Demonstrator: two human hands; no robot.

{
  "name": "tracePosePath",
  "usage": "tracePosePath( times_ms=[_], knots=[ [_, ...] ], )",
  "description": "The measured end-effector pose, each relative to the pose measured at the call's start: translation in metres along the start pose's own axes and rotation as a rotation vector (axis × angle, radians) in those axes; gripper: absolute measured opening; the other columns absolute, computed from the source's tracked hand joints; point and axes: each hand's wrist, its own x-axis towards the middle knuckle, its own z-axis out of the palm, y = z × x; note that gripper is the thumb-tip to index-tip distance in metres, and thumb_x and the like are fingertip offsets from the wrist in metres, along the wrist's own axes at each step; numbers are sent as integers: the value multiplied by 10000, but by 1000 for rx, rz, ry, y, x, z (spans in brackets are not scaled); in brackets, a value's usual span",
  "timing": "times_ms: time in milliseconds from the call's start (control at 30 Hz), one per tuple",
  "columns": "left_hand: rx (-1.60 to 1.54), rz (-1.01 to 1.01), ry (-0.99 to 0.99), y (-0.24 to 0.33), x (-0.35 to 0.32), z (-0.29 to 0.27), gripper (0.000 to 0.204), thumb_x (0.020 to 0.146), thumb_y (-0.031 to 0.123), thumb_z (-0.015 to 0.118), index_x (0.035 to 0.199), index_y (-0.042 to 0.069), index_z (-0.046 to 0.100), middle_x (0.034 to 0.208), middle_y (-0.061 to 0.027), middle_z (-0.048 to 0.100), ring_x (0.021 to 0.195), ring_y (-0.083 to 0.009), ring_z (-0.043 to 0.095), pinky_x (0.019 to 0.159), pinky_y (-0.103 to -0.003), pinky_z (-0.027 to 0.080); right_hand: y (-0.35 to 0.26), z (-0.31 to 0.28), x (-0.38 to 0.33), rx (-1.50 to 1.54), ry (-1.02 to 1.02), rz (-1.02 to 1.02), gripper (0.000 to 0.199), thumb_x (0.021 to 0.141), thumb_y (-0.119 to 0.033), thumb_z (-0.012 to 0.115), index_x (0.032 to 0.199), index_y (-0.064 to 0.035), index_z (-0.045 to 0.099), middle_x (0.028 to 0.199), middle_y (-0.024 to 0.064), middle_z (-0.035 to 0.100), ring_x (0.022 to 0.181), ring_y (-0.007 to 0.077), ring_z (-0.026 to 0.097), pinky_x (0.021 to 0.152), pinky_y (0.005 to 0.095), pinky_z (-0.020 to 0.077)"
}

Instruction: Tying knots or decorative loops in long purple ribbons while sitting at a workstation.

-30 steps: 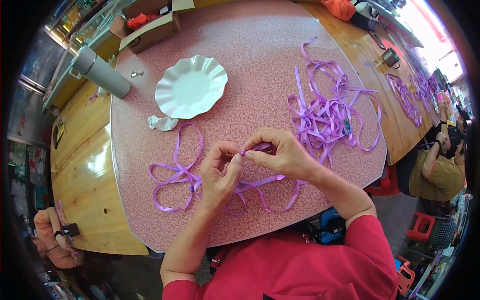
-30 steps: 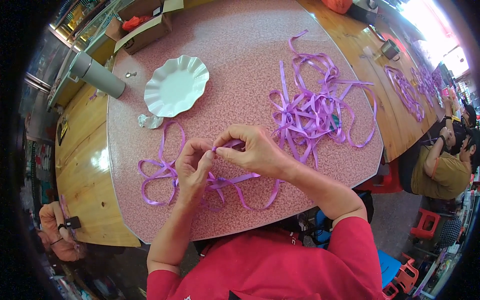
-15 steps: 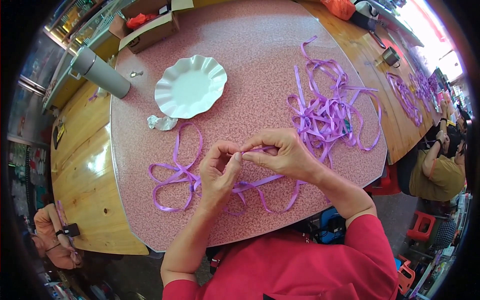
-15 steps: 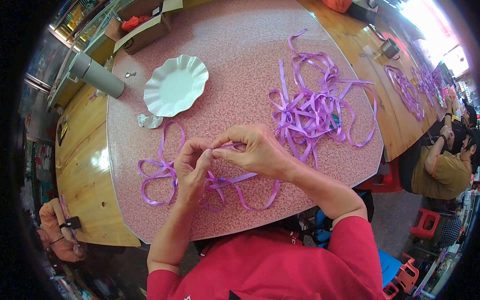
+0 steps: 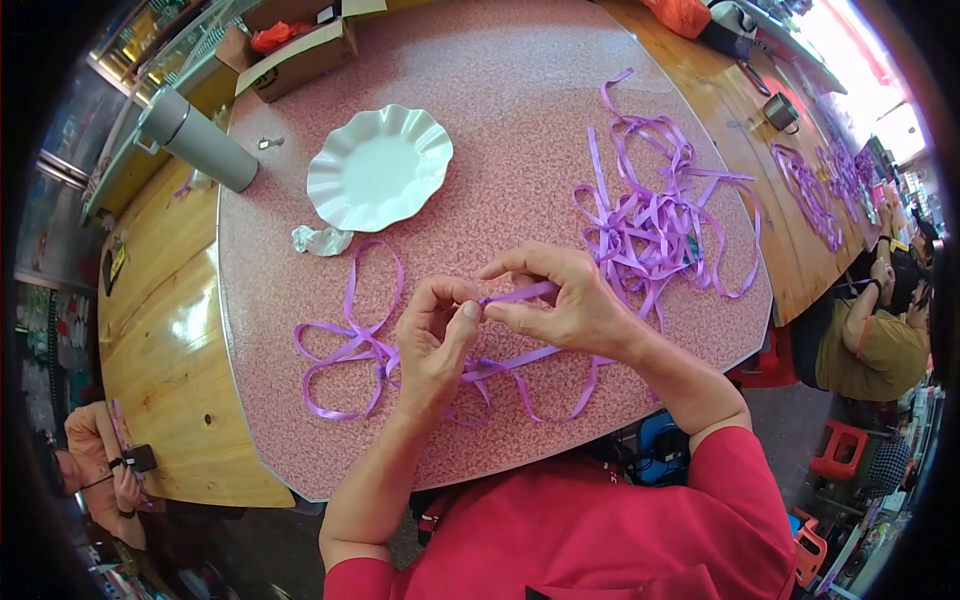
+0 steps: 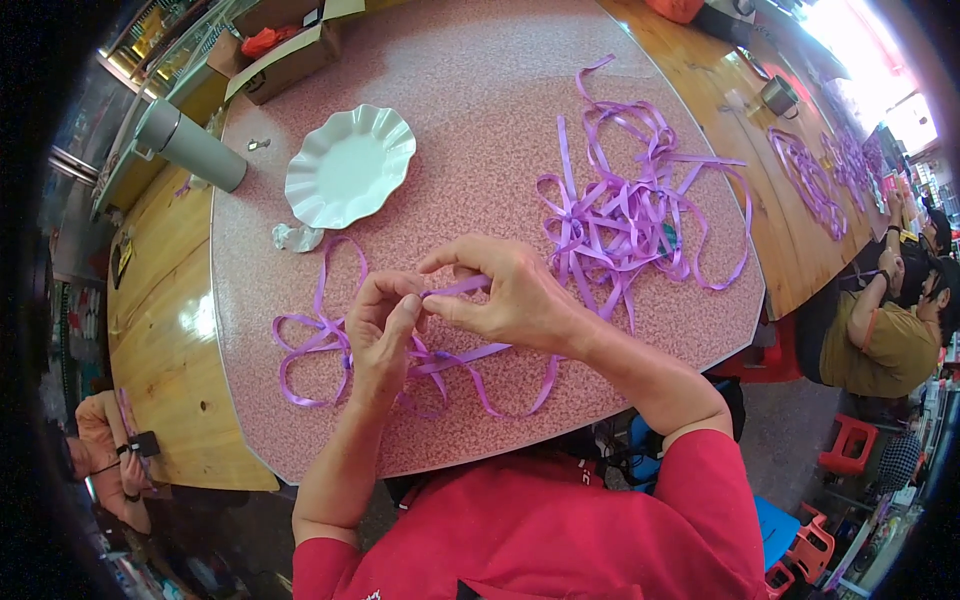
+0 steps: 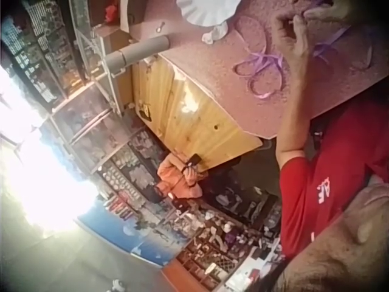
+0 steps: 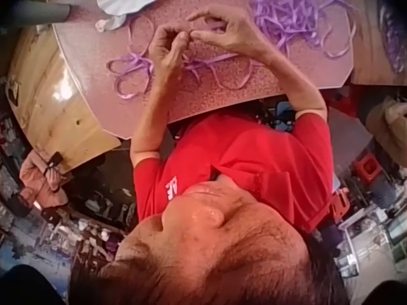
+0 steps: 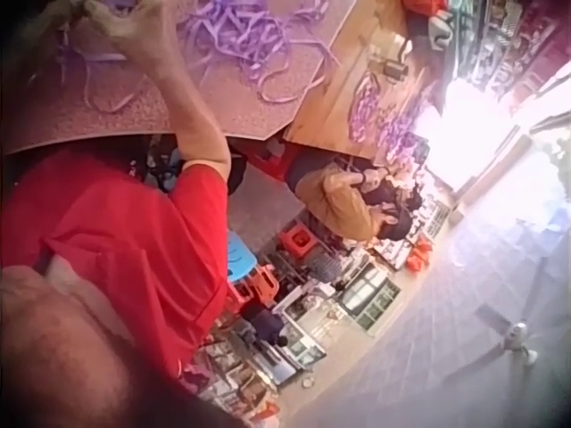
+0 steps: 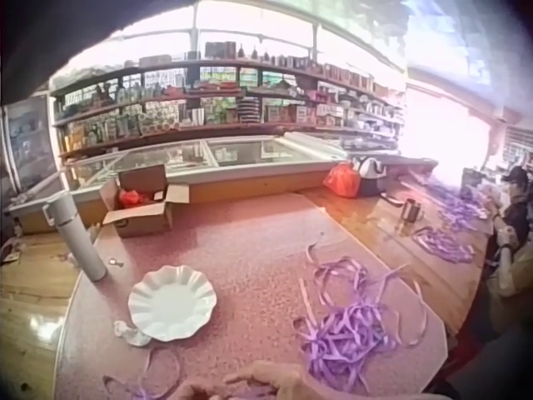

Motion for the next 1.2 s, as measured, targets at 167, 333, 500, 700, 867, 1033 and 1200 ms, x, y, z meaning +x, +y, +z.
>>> tracePosePath(
  times_ms=[167, 333, 500, 700, 867, 1033, 1200],
  knots=[
    [44, -7, 54, 5, 0, 0, 116, 932, 38, 574, 1047, 26, 561, 974, -31, 571, 847, -78, 541, 703, -227, 441, 7, -4, 0, 17, -35, 99, 92, 856, -72, 718, 916, -11, 684, 810, 6, 613, 711, 36, 534, 593, 209, 419],
    [492, 315, 9, 14, 7, 6, 210, 858, 15, 627, 1058, 18, 564, 983, -87, 592, 846, -179, 584, 717, -287, 467, 11, -4, 1, -12, -45, 21, 89, 857, -66, 711, 901, 2, 674, 827, 31, 622, 714, 53, 542, 583, 224, 411],
    [1086, 704, -133, 11, 17, 2, 194, 826, 54, 687, 993, 32, 590, 889, -137, 597, 791, -316, 584, 704, -401, 479, 17, -12, 1, -125, -58, -82, 121, 846, -103, 719, 888, 5, 683, 801, 75, 633, 680, 132, 577, 579, 276, 433],
    [1146, 508, -258, 28, 12, -5, 103, 830, 52, 684, 889, 35, 601, 782, -120, 576, 730, -316, 581, 667, -414, 462, 12, -18, 3, -119, -161, -43, 211, 823, -207, 718, 853, 0, 686, 801, 168, 666, 740, 305, 656, 665, 396, 494],
    [1070, 515, -411, 51, 3, -17, 73, 833, 35, 673, 876, 27, 615, 754, -113, 600, 679, -307, 590, 625, -404, 458, 9, -19, -4, -56, -220, -140, 135, 826, -122, 729, 839, -2, 669, 744, 131, 646, 687, 256, 637, 621, 363, 472],
    [927, 410, -482, 59, 2, -20, 43, 853, 44, 658, 859, 19, 623, 783, -105, 641, 717, -284, 620, 655, -373, 478, -13, -28, -12, -53, -194, -175, 110, 824, -97, 723, 836, -4, 666, 745, 131, 644, 691, 261, 635, 626, 369, 470],
    [544, 279, -572, 77, 17, 11, 172, 977, 131, 556, 895, 2, 633, 794, -96, 648, 751, -212, 640, 673, -322, 482, -65, -67, -18, -118, -134, -315, 88, 845, -95, 717, 840, -15, 682, 752, 96, 657, 690, 210, 634, 627, 344, 473]
  ],
)
